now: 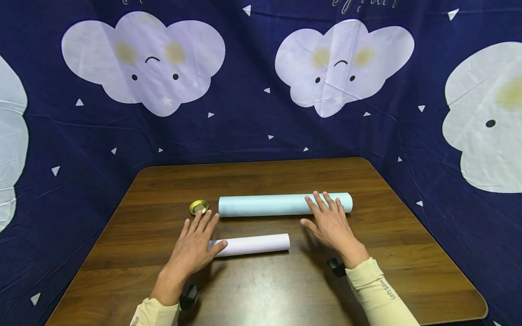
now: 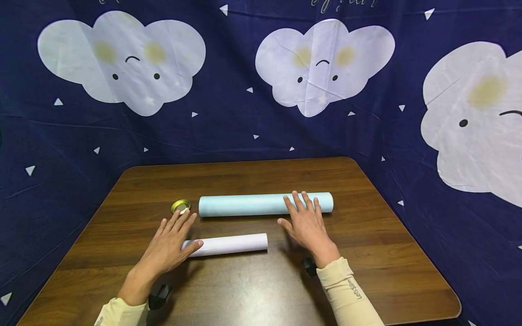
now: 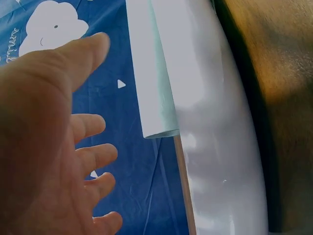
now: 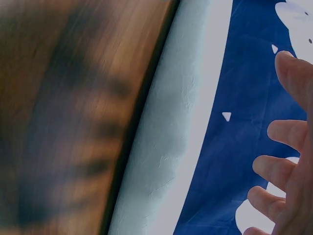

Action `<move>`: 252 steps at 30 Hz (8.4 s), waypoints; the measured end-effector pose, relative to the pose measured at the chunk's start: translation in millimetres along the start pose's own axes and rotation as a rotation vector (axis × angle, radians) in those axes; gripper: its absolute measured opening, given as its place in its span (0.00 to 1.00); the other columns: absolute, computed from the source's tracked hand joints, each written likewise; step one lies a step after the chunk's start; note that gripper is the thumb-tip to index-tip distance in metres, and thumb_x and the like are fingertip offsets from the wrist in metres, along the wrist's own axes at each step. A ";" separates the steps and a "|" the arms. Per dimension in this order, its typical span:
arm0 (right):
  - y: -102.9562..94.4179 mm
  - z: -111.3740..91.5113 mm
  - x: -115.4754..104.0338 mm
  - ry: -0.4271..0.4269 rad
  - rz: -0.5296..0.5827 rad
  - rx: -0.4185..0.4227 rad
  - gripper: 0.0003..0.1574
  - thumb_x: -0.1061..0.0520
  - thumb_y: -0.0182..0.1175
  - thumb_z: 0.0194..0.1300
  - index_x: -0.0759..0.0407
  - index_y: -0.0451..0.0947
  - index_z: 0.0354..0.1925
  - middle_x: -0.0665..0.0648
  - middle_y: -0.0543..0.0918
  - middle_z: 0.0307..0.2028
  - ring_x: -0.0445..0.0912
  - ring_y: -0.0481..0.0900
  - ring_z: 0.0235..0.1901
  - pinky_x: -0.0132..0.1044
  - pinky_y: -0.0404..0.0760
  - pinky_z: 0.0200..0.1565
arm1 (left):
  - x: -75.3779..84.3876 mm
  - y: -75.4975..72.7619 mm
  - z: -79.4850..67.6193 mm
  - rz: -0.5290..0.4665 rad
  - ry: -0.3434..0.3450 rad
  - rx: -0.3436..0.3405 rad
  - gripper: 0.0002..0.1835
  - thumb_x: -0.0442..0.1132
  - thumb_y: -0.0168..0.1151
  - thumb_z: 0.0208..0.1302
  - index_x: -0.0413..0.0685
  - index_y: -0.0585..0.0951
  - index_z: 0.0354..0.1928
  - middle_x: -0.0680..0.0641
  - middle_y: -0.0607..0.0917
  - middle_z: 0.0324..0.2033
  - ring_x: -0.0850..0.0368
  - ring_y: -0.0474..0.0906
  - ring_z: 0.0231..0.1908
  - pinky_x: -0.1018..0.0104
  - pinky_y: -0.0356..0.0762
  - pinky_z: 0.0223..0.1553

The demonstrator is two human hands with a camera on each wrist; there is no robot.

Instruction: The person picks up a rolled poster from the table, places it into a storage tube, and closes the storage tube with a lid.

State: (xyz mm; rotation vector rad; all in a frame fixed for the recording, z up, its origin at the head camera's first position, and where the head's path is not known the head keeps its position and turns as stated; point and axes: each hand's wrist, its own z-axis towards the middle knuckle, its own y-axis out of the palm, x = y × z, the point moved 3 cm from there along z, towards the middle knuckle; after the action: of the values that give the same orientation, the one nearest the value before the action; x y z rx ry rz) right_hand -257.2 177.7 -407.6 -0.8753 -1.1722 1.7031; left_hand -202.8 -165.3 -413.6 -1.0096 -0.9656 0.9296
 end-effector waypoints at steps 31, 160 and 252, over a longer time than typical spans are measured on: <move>27.6 36.5 54.2 -0.026 -0.025 -0.048 0.52 0.37 0.68 0.50 0.56 0.62 0.67 0.68 0.64 0.67 0.67 0.60 0.66 0.68 0.56 0.64 | -10.5 9.1 -2.8 0.017 0.028 -0.226 0.45 0.53 0.71 0.48 0.42 0.65 0.67 0.36 0.68 0.65 0.37 0.62 0.66 0.40 0.60 0.65; 13.7 52.0 99.3 -0.171 -0.057 0.189 0.52 0.51 0.79 0.36 0.58 0.67 0.59 0.66 0.76 0.51 0.63 0.70 0.54 0.66 0.61 0.60 | -107.3 -89.8 -14.9 0.201 -0.004 0.281 0.29 0.31 0.73 0.37 0.40 0.76 0.48 0.34 0.84 0.38 0.34 0.79 0.34 0.41 0.72 0.34; -20.8 46.6 99.6 -0.256 -0.020 0.281 0.51 0.57 0.78 0.32 0.58 0.68 0.58 0.64 0.75 0.53 0.61 0.69 0.55 0.65 0.61 0.60 | 4.9 -35.2 75.3 0.235 0.236 0.208 0.28 0.38 0.72 0.46 0.41 0.75 0.51 0.41 0.84 0.46 0.44 0.79 0.50 0.45 0.73 0.56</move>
State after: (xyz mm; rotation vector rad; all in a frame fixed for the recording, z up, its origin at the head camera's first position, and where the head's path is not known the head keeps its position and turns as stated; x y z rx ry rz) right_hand -330.8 257.7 -380.6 -0.4832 -1.0644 1.9475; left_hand -266.3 -151.5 -361.6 -1.0421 -0.5488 1.0538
